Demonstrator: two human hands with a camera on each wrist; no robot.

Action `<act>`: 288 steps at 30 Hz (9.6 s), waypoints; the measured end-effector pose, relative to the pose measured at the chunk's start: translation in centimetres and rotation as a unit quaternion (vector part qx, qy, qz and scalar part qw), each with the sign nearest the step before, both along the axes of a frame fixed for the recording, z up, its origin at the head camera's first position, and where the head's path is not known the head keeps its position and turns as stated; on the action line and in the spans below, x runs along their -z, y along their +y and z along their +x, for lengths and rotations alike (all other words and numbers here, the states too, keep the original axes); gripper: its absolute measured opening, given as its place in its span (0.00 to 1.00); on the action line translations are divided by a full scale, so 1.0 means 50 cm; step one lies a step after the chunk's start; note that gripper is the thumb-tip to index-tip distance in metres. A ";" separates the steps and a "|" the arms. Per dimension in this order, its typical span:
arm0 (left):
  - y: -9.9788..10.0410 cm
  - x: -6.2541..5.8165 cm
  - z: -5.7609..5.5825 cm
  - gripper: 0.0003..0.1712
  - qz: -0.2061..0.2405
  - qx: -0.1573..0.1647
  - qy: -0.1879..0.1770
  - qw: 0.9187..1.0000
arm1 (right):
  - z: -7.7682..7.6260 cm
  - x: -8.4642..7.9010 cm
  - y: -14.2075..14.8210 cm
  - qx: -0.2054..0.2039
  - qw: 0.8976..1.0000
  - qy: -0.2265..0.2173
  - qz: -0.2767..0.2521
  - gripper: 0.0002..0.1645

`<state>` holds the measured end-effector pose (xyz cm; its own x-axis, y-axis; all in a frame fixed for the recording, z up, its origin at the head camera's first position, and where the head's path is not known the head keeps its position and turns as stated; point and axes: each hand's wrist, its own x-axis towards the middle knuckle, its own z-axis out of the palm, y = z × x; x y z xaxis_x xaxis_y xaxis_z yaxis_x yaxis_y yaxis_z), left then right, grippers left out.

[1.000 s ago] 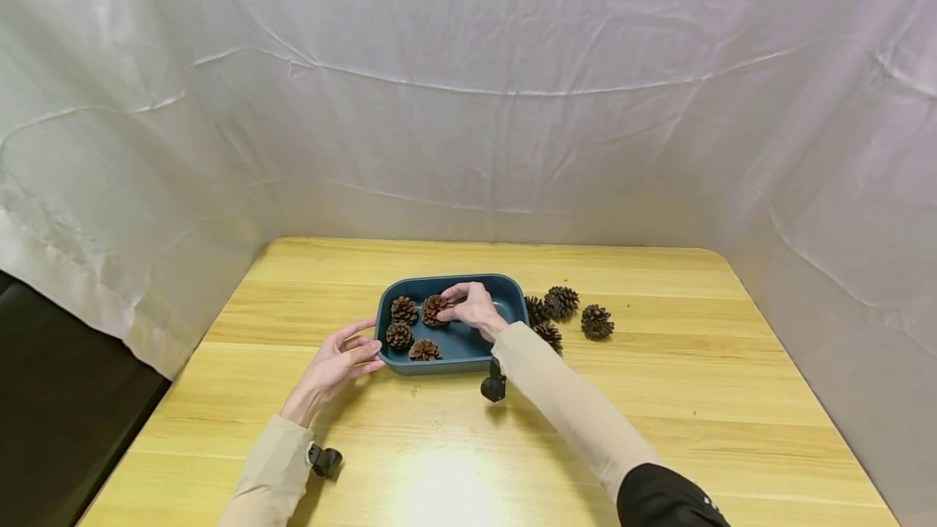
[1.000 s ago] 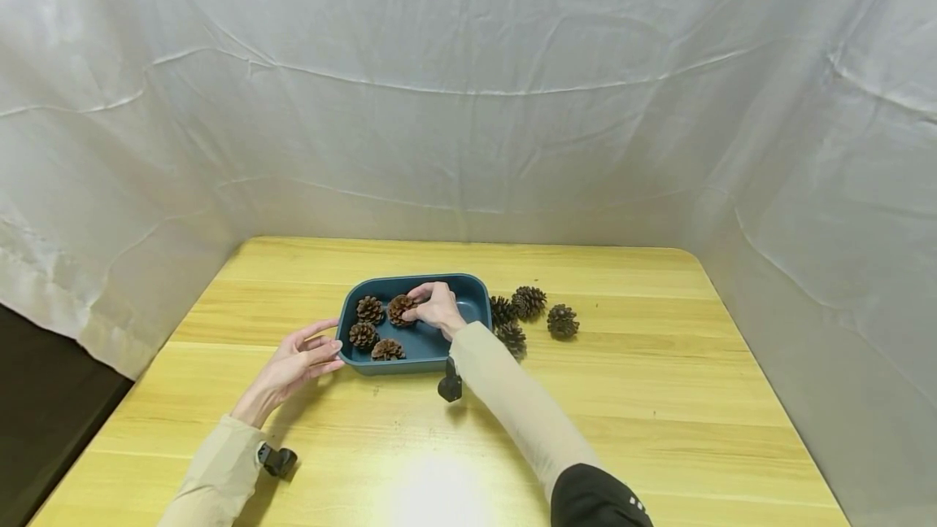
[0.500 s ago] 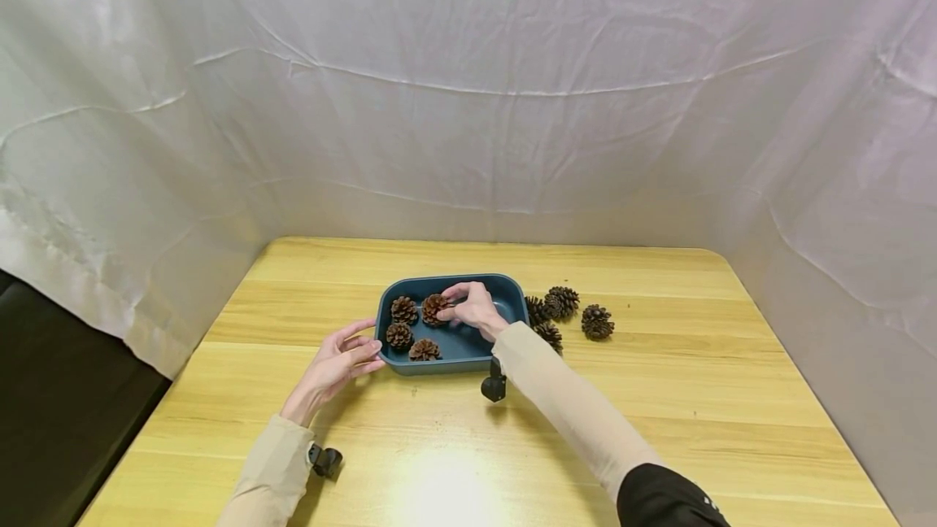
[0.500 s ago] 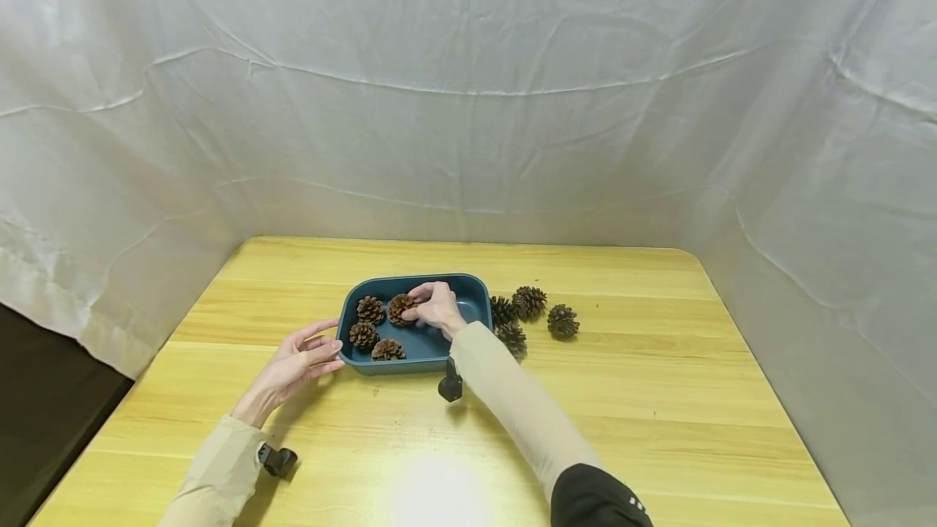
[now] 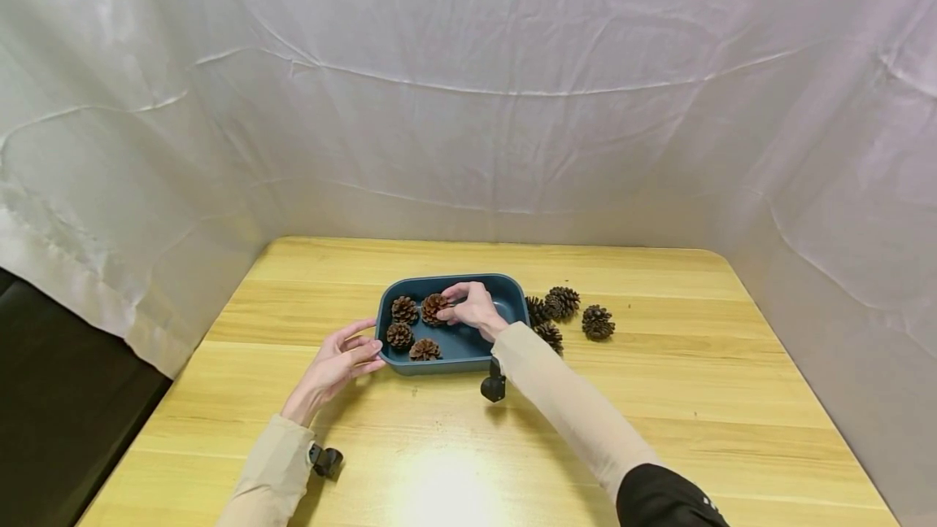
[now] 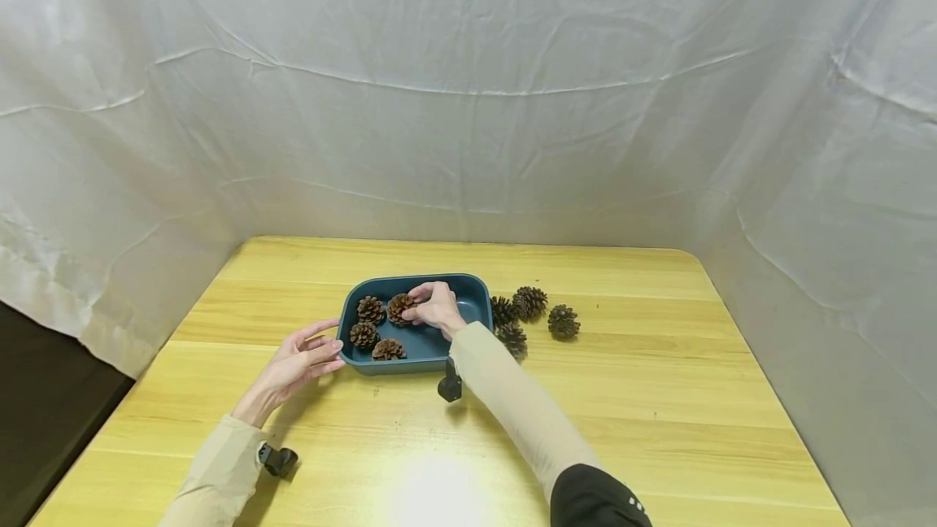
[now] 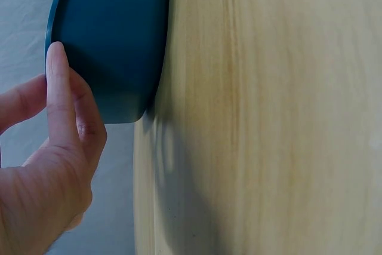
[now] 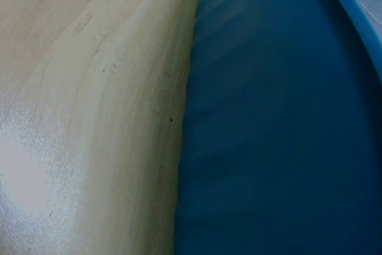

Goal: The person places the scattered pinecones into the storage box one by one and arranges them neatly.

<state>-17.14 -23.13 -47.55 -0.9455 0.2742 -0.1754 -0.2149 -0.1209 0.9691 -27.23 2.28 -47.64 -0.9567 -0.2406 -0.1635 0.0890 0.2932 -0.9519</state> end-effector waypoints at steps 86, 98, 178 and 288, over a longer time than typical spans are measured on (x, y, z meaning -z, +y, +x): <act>0.003 0.012 0.007 0.37 -0.002 -0.014 0.001 1.000 | 0.145 -0.043 0.311 0.026 0.969 0.204 -0.136 0.26; 0.006 0.010 0.008 0.38 0.010 -0.016 0.007 1.000 | 0.186 0.003 0.425 0.143 0.961 0.157 -0.180 0.27; 0.001 0.010 0.007 0.37 -0.006 -0.015 0.000 1.000 | 0.157 0.072 0.459 0.203 0.976 0.061 -0.042 0.25; 0.001 0.016 0.006 0.38 0.001 -0.016 0.003 1.000 | 0.103 -0.068 0.234 0.009 0.993 0.105 -0.058 0.29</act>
<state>-16.82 -23.08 -48.33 -0.9547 0.2447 -0.1696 -0.2053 -0.1287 0.9702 -22.09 13.98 -44.22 -0.9709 -0.2297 0.0671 -0.1103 0.1809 -0.9773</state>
